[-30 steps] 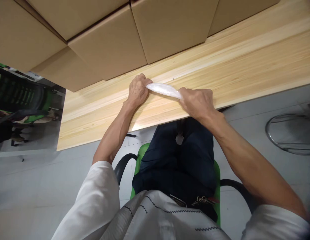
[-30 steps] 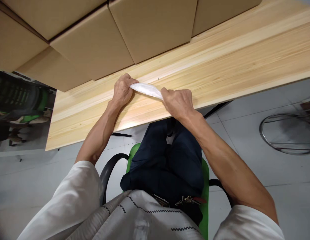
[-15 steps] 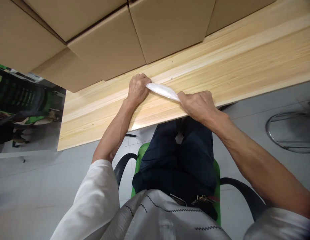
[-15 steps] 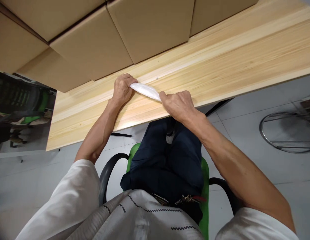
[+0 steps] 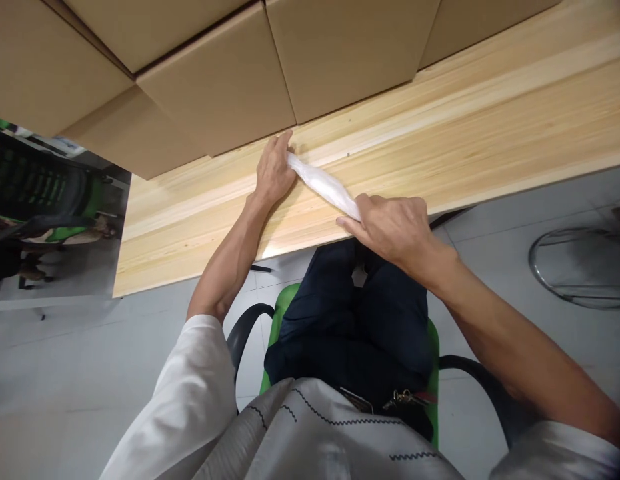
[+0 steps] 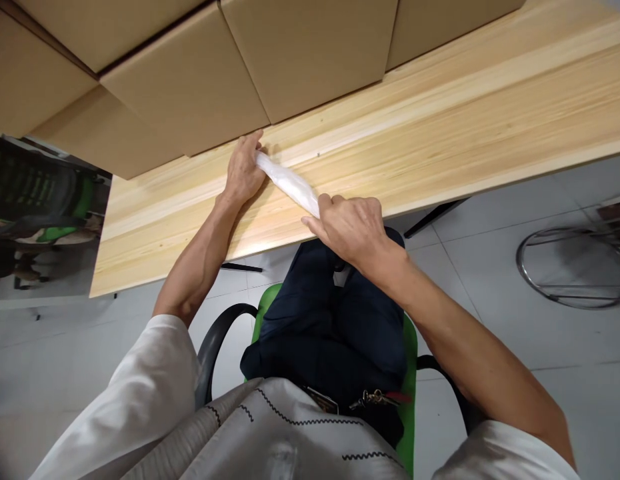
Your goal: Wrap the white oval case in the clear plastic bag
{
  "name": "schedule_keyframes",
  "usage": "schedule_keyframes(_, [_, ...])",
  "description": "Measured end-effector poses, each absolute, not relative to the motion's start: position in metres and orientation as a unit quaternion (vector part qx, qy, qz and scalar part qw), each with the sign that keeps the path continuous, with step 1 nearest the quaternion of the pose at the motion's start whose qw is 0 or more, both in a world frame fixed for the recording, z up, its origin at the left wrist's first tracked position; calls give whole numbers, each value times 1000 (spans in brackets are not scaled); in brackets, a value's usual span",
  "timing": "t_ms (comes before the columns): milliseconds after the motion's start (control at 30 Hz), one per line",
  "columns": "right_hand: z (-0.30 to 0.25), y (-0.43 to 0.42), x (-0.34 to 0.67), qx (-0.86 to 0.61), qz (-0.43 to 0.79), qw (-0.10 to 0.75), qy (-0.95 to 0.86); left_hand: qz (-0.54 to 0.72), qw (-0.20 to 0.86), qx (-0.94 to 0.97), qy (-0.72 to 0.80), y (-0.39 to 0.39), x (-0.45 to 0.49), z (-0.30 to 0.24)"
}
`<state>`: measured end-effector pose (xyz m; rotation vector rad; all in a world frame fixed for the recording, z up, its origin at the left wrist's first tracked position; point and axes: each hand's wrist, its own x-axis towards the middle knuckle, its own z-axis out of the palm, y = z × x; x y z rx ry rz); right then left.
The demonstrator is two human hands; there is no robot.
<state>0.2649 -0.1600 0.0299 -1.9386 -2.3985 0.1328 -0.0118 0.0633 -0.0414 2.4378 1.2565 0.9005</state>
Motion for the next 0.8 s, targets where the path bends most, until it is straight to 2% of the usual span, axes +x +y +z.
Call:
schedule_keyframes(333, [54, -133, 236, -640, 84, 73, -760, 295, 109, 863, 397, 77, -17, -60])
schedule_keyframes(500, [55, -108, 232, -669, 149, 73, -724, 208, 62, 882, 418, 61, -8, -49])
schedule_keyframes(600, [50, -102, 240, -684, 163, 63, -708, 210, 61, 886, 408, 54, -8, -42])
schedule_keyframes(800, [25, -95, 258, -682, 178, 172, -689, 293, 33, 880, 371, 47, -11, -40])
